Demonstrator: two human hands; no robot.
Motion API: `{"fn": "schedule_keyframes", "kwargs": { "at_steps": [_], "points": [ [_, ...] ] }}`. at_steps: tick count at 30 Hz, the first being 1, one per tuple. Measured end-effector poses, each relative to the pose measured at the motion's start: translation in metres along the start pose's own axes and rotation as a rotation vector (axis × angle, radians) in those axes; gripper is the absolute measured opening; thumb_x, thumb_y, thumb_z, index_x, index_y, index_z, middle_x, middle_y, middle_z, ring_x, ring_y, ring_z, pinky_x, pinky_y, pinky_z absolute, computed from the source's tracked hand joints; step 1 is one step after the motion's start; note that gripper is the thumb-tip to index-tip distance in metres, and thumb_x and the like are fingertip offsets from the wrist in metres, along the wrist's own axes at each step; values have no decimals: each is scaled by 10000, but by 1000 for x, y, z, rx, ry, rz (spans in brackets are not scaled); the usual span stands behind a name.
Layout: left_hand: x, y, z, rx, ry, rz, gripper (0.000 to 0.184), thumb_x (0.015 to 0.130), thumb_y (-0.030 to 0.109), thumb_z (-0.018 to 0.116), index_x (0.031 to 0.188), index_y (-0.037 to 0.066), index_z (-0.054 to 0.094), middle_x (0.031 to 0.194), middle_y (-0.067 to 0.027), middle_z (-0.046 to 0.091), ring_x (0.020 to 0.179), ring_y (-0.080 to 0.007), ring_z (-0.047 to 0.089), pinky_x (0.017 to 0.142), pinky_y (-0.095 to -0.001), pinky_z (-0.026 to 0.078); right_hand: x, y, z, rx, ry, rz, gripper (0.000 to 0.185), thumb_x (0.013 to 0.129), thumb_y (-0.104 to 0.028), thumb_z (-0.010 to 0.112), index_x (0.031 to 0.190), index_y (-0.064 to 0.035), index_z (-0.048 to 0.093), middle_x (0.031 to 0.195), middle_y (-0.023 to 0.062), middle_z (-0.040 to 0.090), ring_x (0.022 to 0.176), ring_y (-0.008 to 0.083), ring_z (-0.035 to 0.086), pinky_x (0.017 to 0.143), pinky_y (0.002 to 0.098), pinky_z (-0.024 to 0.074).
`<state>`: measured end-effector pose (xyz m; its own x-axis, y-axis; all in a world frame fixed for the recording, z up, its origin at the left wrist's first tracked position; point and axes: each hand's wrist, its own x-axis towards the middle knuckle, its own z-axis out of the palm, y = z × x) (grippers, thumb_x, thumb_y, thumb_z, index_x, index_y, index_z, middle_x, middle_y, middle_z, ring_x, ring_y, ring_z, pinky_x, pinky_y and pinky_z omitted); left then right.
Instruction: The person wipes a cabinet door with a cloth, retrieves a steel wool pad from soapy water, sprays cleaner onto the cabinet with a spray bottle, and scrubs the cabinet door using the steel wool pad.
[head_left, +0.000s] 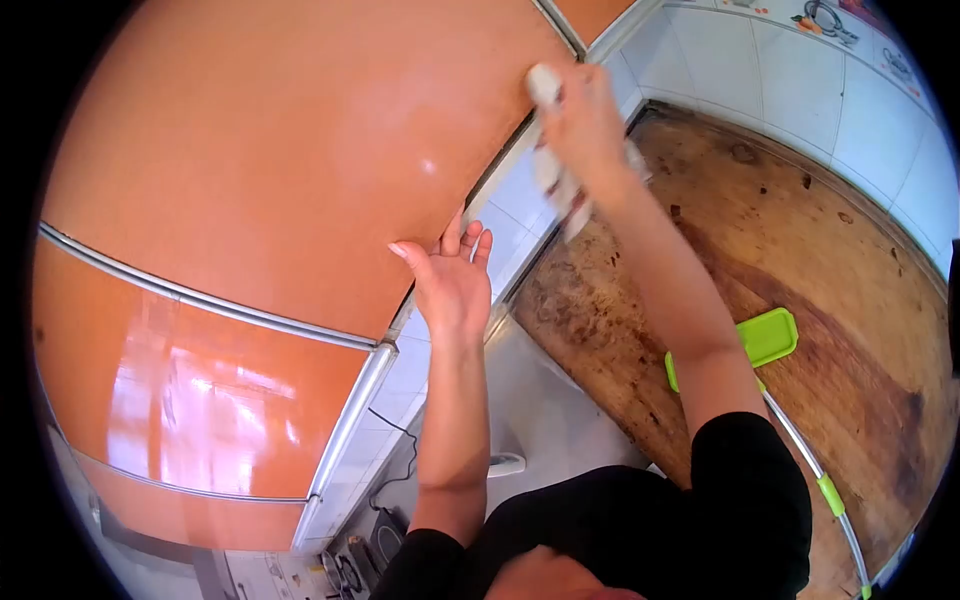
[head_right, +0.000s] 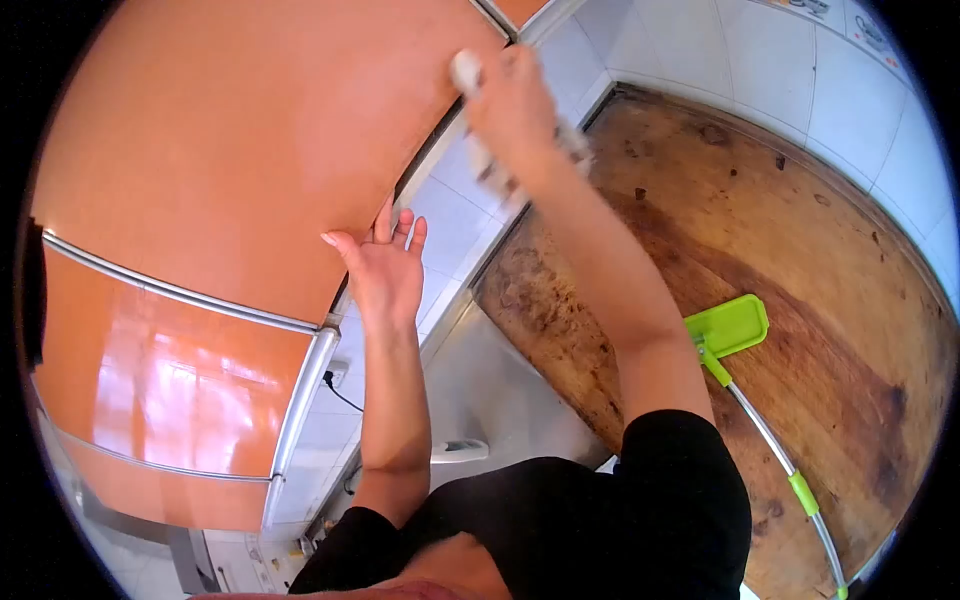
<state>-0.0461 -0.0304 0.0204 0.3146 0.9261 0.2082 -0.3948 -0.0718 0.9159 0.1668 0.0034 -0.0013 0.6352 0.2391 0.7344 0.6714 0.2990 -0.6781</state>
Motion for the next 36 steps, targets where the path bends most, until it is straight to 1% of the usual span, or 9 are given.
{"fn": "schedule_keyframes", "kwargs": {
  "at_steps": [4,11,14,21,24,27,28,32,36],
  "points": [
    [0,-2,1,-14,9,4,830,801,761,440,1376,169,347,1341,-72,463,1017,-210,440,979,-416,355,-1,2,7,-7,53,55,427,765,-62,642,1176,-133,550,1039,153,527,923,339,568,773,414,492],
    [-2,-2,6,-25,45,17,835,817,752,419,1364,124,355,1334,-88,488,1009,-206,455,971,-401,358,-70,-63,-2,162,-187,-216,452,715,-53,654,1153,-153,598,1082,168,513,932,353,586,782,437,504],
    [0,-1,1,-19,23,4,820,807,752,440,1358,149,365,1342,-75,464,1012,-211,445,971,-413,361,-41,-37,-2,76,-308,10,433,767,-92,648,1186,-171,573,1106,155,506,948,346,589,805,419,505],
    [0,-1,0,-5,-23,5,829,803,757,440,1375,168,324,1375,-75,431,1026,-212,425,968,-425,364,23,11,-7,-86,8,115,448,785,-113,645,1220,-159,548,1090,148,522,944,346,585,804,424,502],
    [-1,-2,6,-34,59,5,827,828,747,397,1368,122,354,1316,-75,496,1021,-200,454,981,-404,354,-8,-14,-1,-118,-99,-59,302,852,-252,608,1125,-128,571,1048,175,529,935,380,573,760,459,499],
    [-4,-3,11,-45,79,50,812,832,742,399,1356,123,365,1296,-68,503,1035,-206,457,984,-416,353,-63,-66,1,103,-316,-219,311,785,-132,618,1095,-123,631,1051,173,513,919,349,573,732,441,493],
    [-4,-4,9,-32,38,57,803,833,739,402,1349,125,370,1296,-66,503,1038,-207,458,985,-419,352,-73,-81,-8,90,-312,-437,279,798,-150,603,1074,-129,641,1042,174,510,900,347,571,718,445,490],
    [-2,-4,2,-32,11,44,782,835,733,413,1332,130,382,1302,-71,500,1040,-209,459,990,-425,350,-70,-80,-12,82,-322,-402,270,794,-163,605,1062,-161,640,1036,171,507,874,352,573,713,439,499],
    [0,-1,1,-56,44,-10,789,830,737,419,1341,138,377,1323,-90,487,1031,-211,455,992,-424,350,-23,-37,-7,21,-174,-189,334,761,-118,644,1091,-164,628,1101,172,513,946,353,583,775,427,513]
  ]
}}
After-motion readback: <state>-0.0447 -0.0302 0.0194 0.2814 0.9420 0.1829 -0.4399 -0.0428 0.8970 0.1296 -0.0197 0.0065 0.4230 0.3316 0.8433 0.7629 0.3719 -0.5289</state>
